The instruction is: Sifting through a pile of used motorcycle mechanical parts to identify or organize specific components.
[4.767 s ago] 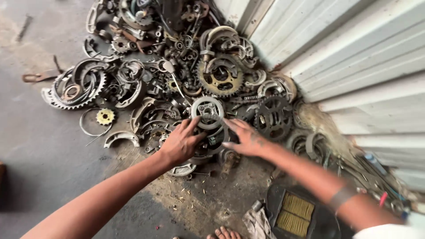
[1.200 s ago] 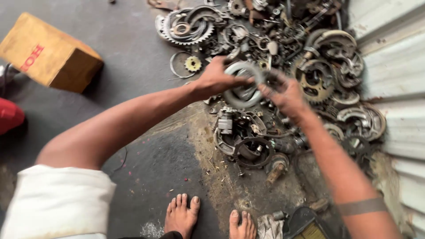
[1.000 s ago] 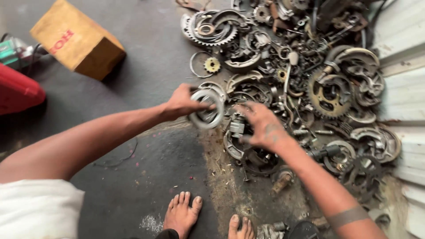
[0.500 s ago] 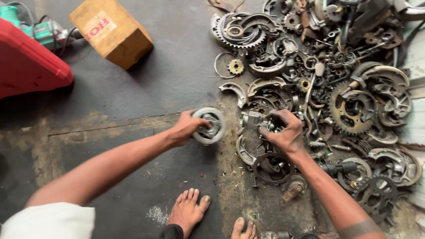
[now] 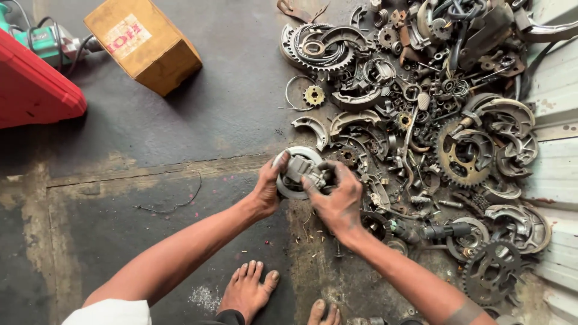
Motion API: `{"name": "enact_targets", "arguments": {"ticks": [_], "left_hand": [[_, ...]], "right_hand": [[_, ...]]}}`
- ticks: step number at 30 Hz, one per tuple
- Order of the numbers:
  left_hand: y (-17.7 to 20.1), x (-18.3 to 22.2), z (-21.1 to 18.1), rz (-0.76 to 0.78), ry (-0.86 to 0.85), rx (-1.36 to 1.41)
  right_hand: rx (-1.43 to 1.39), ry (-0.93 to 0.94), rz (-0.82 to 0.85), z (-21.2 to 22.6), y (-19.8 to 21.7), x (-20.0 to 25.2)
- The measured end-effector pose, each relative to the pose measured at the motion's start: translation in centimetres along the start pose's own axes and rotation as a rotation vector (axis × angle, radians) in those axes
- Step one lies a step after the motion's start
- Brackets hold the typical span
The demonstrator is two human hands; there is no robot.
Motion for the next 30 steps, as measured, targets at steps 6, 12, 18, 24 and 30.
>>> {"name": "enact_targets", "arguments": {"ticks": [6, 12, 18, 24, 30], "left_hand": [[3.6, 0.5, -0.3, -0.163, -0.07, -0.157], [5.2, 0.2, -0.5, -0.103, -0.122, -0.039], [3.4, -0.1, -0.6, -0.066, -0.034, -0.051], [2.6, -1.0, -0.2, -0.054, 0.002, -0.113], [1.9, -2.6, -0.7, -0.083, -0.026, -0.115]], "right_hand": [[-0.121, -0.48, 0.393, -5.6, 0.6, -4.6], [0.53, 0.274, 0.081, -11.4, 4.4, -10.6], [0.842, -0.06, 0.186, -10.1, 3.1, -9.4], [0.486, -0.163, 0.179, -11.2, 6.6, -9.8], [-0.565, -0.461, -0.127, -8.5, 9.8, -10.3]]}}
Point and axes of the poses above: each hand's wrist, its own x-axis away from the middle knuckle, its own y-axis out of the back of the hand, z = x × y, the point moved 6 cm from there along -x, towards the middle knuckle, and after that the axes turned 15 degrees about -x, right-handed, at the moved point
